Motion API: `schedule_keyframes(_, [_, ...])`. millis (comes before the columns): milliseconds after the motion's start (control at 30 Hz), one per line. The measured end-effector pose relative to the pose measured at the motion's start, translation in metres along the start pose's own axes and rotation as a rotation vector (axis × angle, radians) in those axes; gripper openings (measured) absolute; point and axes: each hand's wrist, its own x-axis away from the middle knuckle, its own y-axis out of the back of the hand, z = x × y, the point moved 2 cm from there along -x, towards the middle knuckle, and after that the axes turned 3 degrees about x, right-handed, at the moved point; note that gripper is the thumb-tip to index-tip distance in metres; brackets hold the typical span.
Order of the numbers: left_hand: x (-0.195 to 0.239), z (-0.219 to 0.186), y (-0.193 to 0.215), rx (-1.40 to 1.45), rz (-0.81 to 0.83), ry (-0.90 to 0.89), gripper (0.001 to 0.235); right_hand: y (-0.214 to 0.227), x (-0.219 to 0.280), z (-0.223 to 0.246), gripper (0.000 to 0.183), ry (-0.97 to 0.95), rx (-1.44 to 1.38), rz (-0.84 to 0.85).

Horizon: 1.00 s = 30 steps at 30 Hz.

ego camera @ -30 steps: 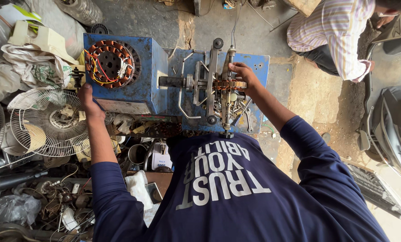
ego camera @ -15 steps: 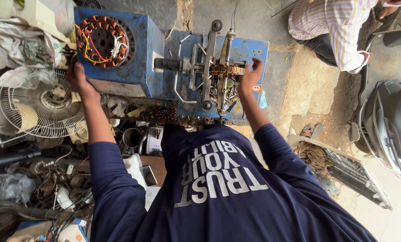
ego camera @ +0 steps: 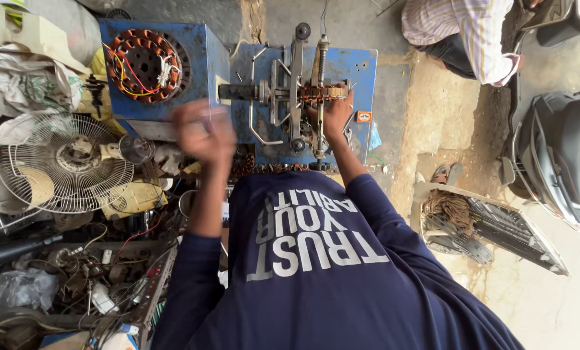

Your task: The person operates a blue motor winding machine, adjusting a rotor with copper windings using both hands. They repeatedly turn a handle and manipulate the rotor assembly while another person sits nearby using a phone.

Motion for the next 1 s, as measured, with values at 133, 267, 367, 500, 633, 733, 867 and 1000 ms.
schedule_keyframes(133, [-0.012, -0.027, -0.153, 0.101, 0.746, -0.285, 0.028, -0.030, -0.010, -0.025, 0.056, 0.071, 0.055, -0.076])
schedule_keyframes(267, [0.017, -0.038, -0.232, 0.221, 1.014, -0.402, 0.048, -0.039, -0.002, -0.043, 0.054, -0.032, -0.122, -0.145])
schedule_keyframes(367, [0.029, -0.039, -0.250, 0.320, 0.952, -0.324, 0.042, -0.011, -0.007, -0.033, 0.059, 0.047, -0.238, -0.074])
schedule_keyframes(500, [0.004, -0.016, -0.259, 0.422, 0.807, -0.076, 0.022, 0.054, 0.005, -0.011, 0.067, -0.561, -0.342, 0.043])
schedule_keyframes(633, [-0.039, 0.028, -0.233, 0.109, 0.903, -0.309, 0.021, 0.094, 0.016, 0.051, 0.054, 0.070, -0.085, -0.426])
schedule_keyframes(733, [-0.033, 0.034, -0.221, -0.027, 1.065, -0.489, 0.023, 0.090, 0.010, 0.059, 0.048, 0.145, -0.097, -0.266])
schedule_keyframes(867, [-0.019, 0.027, -0.213, -0.033, 1.118, -0.578, 0.022, 0.087, -0.013, 0.016, 0.039, -0.165, -0.893, -0.071])
schedule_keyframes(1000, [-0.006, 0.027, -0.225, -0.063, 1.379, -0.404, 0.010, 0.086, -0.008, -0.020, 0.043, -0.343, -1.459, 0.185])
